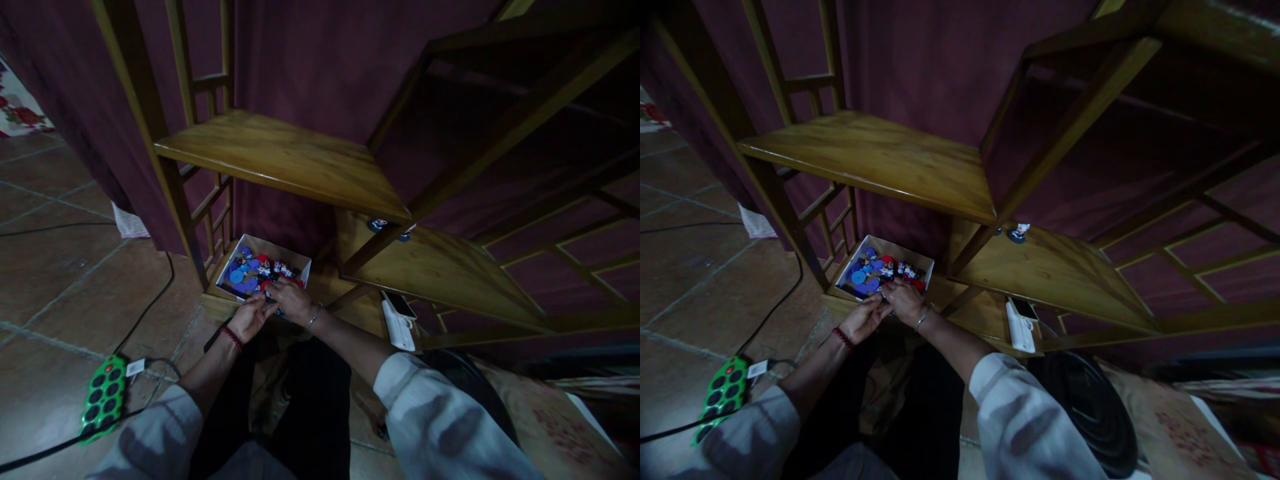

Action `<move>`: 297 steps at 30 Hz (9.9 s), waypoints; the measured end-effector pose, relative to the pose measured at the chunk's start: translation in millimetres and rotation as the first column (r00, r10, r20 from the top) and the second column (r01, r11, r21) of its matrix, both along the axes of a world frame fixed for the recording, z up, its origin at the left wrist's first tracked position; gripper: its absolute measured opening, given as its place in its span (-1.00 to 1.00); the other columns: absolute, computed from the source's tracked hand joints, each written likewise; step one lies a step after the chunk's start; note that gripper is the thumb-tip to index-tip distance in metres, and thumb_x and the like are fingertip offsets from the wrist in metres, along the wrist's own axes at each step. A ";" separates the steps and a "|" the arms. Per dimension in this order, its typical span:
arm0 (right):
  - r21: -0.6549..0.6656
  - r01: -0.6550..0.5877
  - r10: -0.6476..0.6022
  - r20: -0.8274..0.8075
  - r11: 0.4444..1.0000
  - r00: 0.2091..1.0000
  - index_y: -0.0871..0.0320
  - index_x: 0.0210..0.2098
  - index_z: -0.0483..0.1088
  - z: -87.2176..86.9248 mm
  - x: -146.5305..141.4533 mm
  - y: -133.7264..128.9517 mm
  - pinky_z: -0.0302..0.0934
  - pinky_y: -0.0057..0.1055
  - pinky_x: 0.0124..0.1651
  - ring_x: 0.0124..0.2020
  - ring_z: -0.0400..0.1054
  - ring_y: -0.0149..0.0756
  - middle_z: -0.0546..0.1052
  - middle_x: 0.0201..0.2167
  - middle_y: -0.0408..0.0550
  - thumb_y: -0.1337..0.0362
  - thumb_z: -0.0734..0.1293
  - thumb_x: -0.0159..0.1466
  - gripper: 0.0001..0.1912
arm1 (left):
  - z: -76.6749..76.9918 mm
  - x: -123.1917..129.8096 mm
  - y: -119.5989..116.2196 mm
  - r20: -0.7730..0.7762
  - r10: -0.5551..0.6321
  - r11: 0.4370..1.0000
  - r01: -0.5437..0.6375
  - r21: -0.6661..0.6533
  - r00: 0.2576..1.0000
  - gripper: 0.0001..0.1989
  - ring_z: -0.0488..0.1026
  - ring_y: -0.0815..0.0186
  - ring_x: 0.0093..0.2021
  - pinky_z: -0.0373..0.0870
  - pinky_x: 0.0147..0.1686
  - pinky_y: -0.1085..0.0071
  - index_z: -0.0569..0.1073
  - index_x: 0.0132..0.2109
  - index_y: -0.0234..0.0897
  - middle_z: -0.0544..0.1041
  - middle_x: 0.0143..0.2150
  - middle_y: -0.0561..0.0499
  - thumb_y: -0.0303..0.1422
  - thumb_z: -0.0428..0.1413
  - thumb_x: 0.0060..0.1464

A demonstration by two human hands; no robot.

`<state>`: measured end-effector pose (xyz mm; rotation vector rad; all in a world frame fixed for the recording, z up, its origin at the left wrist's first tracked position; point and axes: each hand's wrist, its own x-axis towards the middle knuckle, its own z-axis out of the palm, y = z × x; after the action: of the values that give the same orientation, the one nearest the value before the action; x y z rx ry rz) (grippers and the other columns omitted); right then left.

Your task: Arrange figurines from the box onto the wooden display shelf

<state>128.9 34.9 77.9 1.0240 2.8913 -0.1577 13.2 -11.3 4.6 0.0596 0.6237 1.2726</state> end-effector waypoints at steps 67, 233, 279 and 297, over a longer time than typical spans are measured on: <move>-0.152 0.344 -0.373 -0.248 0.927 0.894 0.10 -0.17 0.37 2.7 10.8 -4.8 0.12 -0.49 -0.15 -0.18 0.34 -0.35 0.48 -0.19 -0.09 0.35 0.24 0.16 -0.77 | 3.8 2.6 -3.0 0.038 -0.066 0.995 0.063 0.079 0.997 -0.87 0.44 0.32 -0.20 0.24 0.03 0.22 0.43 -0.28 -0.34 0.50 -0.29 -0.02 -0.57 0.06 -0.01; -0.088 0.445 -0.411 -0.571 0.891 0.711 0.13 -0.30 0.45 21.3 27.5 -58.7 0.10 -0.40 -0.08 -0.18 0.25 -0.30 0.45 -0.28 -0.06 0.25 0.31 0.13 -0.84 | 88.3 23.2 -33.2 -0.394 -0.078 0.990 0.023 -0.141 0.916 -0.92 0.43 0.40 -0.58 0.47 -0.38 0.41 0.32 -0.40 -0.37 0.44 -0.60 0.00 -0.54 -0.01 0.05; -0.258 0.264 -0.352 -0.836 0.929 0.421 0.07 -0.21 0.41 49.7 34.6 -66.9 0.21 -0.43 -0.11 -0.19 0.35 -0.34 0.49 -0.25 -0.09 0.28 0.25 0.18 -0.81 | 141.1 39.3 -47.9 -0.408 0.118 0.992 -0.086 0.095 0.905 -0.84 0.39 0.43 -0.55 0.46 -0.39 0.36 0.35 -0.52 -0.39 0.40 -0.59 0.05 -0.65 0.01 -0.06; -0.180 0.323 -0.313 -0.849 0.929 0.427 0.07 -0.21 0.39 76.8 45.0 -79.4 0.23 -0.43 -0.15 -0.23 0.37 -0.33 0.50 -0.28 -0.10 0.25 0.18 0.22 -0.80 | 160.6 48.8 -55.4 -0.382 0.067 0.969 0.030 0.243 0.922 -0.74 0.44 0.40 -0.39 0.40 -0.23 0.40 0.45 -0.34 -0.40 0.50 -0.38 -0.02 -0.72 0.01 -0.21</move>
<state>173.9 -44.5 154.7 1.9829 3.4338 -0.9714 62.0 -66.7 165.3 0.5242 0.8030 1.3629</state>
